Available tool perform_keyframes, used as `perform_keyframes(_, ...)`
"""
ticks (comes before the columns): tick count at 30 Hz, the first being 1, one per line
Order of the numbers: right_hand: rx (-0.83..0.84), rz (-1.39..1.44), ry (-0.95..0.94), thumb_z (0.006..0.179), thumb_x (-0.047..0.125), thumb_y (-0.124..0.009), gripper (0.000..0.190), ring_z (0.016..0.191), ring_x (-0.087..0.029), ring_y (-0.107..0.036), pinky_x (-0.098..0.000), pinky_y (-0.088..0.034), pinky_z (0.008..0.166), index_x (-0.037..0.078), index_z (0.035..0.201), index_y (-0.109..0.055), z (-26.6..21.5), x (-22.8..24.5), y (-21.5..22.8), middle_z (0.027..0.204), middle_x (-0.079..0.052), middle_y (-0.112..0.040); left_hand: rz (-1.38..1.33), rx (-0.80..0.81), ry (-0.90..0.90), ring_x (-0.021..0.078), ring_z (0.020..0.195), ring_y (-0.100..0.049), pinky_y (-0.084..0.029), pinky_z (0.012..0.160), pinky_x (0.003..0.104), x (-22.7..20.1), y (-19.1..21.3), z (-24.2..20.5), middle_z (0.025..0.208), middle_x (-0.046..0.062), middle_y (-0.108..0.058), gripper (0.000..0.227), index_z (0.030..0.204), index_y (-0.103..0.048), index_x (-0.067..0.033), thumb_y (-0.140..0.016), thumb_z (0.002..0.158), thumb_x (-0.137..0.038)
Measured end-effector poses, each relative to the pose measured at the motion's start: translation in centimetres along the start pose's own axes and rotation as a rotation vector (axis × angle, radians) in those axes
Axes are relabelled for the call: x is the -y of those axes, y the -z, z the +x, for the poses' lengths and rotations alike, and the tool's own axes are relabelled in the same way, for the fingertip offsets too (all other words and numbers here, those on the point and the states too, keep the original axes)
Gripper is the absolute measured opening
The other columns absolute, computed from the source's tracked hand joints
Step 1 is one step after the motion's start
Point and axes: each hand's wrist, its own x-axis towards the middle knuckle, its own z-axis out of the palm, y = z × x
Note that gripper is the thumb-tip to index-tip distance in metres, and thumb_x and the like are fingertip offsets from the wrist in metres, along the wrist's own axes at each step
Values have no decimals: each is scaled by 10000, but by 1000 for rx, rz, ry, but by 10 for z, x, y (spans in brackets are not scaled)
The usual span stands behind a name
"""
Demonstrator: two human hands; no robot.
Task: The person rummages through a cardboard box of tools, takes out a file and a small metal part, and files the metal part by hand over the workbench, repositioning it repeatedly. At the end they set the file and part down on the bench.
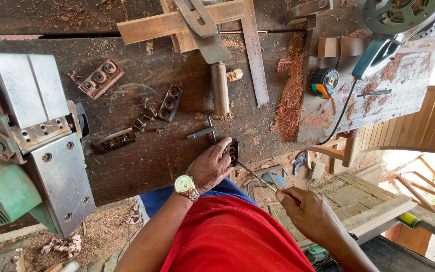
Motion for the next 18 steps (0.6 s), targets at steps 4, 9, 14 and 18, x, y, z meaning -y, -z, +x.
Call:
perform_keyframes(4, 224, 306, -144, 990, 395, -616, 408, 372, -150, -454, -350, -387, 390, 55, 1176, -745, 7, -11, -2, 720, -118, -777, -38, 49, 25, 267, 1172, -603, -516, 1043, 380, 0, 2, 0, 1544, 198, -405, 302, 1006, -661, -22, -770, 880, -274)
perform_keyframes(9, 350, 767, -269, 983, 304, -595, 395, 354, -129, -408, -312, -305, 318, -2, 1208, -701, 3, -19, -6, 683, -135, -715, -14, -6, -3, 273, 1223, -600, -511, 1059, 381, 0, 4, 1, 1527, 195, -405, 292, 999, -656, -28, -764, 866, -264)
perform_keyframes(14, 418, 986, -389, 1007, 289, -553, 404, 376, -132, -419, -312, -303, 318, -73, 1122, -692, 1, -6, -6, 637, -114, -608, -85, 61, 41, 265, 1178, -601, -507, 1067, 383, 0, 5, 0, 1545, 193, -403, 268, 1001, -652, -32, -752, 898, -257)
perform_keyframes(18, 394, 1052, -586, 1022, 327, -524, 418, 401, -111, -347, -292, -242, 342, -46, 1135, -675, 1, 8, -5, 607, -25, -457, -48, -30, 7, 281, 1228, -600, -510, 1066, 391, 3, 1, -1, 1531, 195, -401, 247, 982, -638, -43, -739, 895, -251)
